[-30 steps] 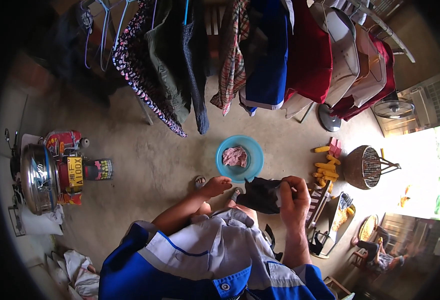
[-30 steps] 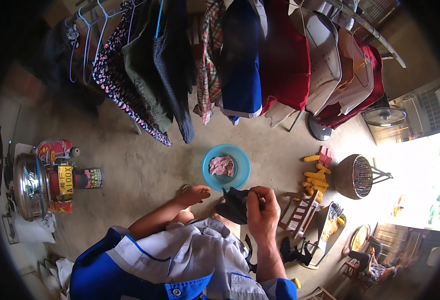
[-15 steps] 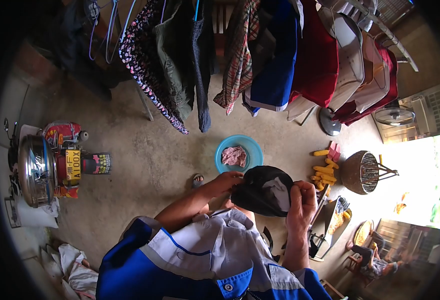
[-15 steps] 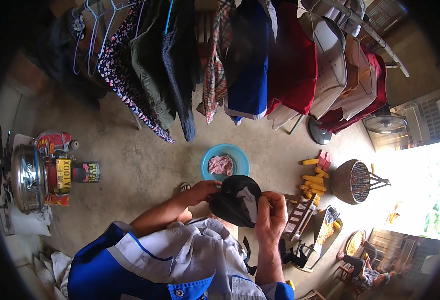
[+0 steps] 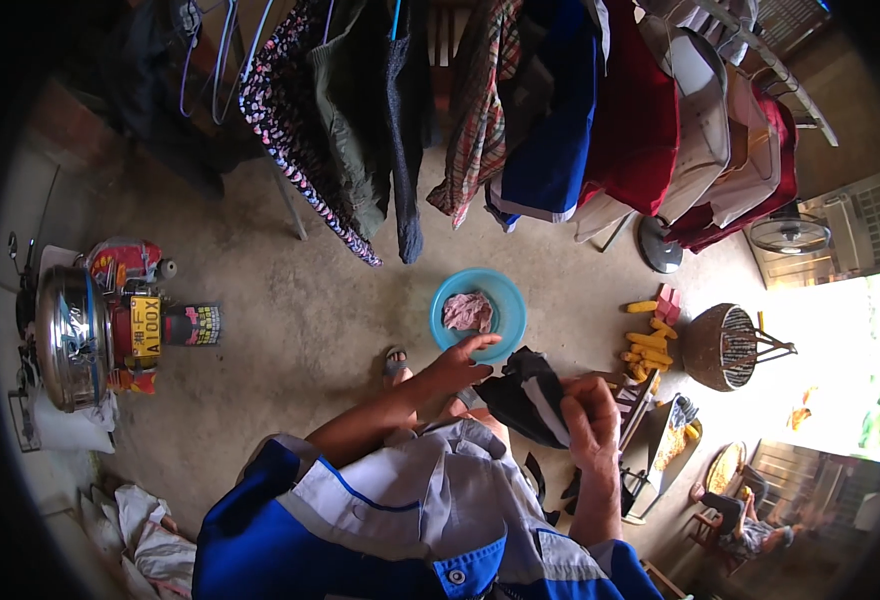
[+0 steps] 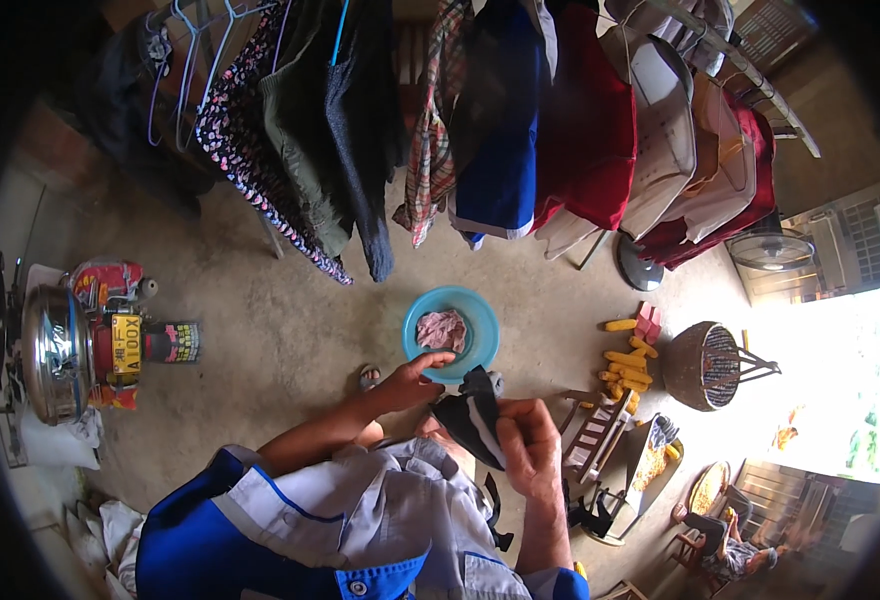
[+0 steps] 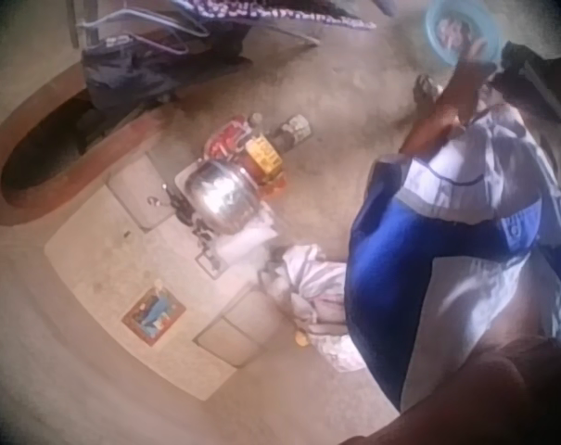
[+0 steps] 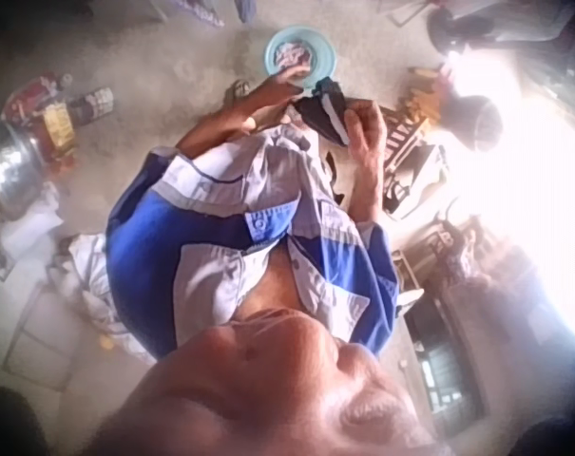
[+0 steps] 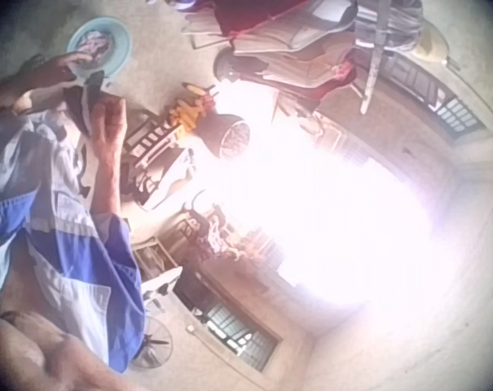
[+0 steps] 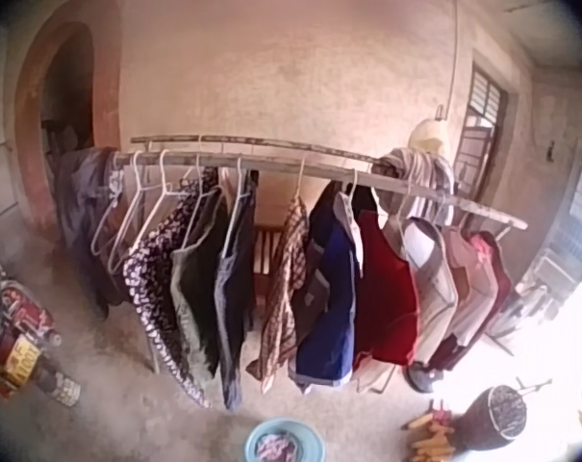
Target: The person takes clothes from a basin, places them onto hangers, and hangs them on a drying rack.
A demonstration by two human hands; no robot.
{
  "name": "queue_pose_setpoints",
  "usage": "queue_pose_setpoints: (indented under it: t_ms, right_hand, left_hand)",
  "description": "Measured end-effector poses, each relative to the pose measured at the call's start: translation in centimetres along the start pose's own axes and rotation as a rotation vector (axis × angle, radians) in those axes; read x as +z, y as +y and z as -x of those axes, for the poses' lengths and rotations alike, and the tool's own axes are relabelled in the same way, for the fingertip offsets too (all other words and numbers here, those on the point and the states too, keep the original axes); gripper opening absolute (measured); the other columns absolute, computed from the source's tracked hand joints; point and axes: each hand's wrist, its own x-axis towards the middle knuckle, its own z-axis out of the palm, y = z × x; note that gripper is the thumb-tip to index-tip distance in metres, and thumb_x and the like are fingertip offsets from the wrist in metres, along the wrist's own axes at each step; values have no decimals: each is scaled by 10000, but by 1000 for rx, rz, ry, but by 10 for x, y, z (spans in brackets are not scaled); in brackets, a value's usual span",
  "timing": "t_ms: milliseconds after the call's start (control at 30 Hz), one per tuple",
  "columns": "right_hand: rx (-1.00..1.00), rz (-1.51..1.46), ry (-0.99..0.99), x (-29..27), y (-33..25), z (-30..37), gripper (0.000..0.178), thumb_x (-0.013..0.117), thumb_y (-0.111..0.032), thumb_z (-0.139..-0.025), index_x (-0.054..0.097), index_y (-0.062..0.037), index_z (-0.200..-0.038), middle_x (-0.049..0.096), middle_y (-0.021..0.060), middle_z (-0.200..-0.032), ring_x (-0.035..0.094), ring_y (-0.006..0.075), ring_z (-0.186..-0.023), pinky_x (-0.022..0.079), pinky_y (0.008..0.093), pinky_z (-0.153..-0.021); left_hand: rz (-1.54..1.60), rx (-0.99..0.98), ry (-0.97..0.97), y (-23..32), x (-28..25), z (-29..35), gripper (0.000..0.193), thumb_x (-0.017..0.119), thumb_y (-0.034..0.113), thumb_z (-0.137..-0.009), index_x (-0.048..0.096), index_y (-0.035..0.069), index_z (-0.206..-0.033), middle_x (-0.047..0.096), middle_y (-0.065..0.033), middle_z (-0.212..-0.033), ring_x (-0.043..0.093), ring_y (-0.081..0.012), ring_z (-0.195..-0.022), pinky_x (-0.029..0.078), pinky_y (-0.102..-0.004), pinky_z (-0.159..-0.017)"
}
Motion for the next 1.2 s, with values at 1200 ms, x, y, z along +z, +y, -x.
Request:
queue_pose_setpoints:
  t_ms: [1200]
  right_hand:
    - [-59, 306, 299, -27, 42, -34, 154, 635, -38, -911, 551, -10, -1037, 594, 25, -879, 527, 61, -714, 443, 212, -635]
  left_hand:
    - [-444, 341, 845, 14, -67, 43, 135, 623, 148, -888, 593, 26, -936, 625, -117, -764, 602, -193, -717, 491, -339, -675]
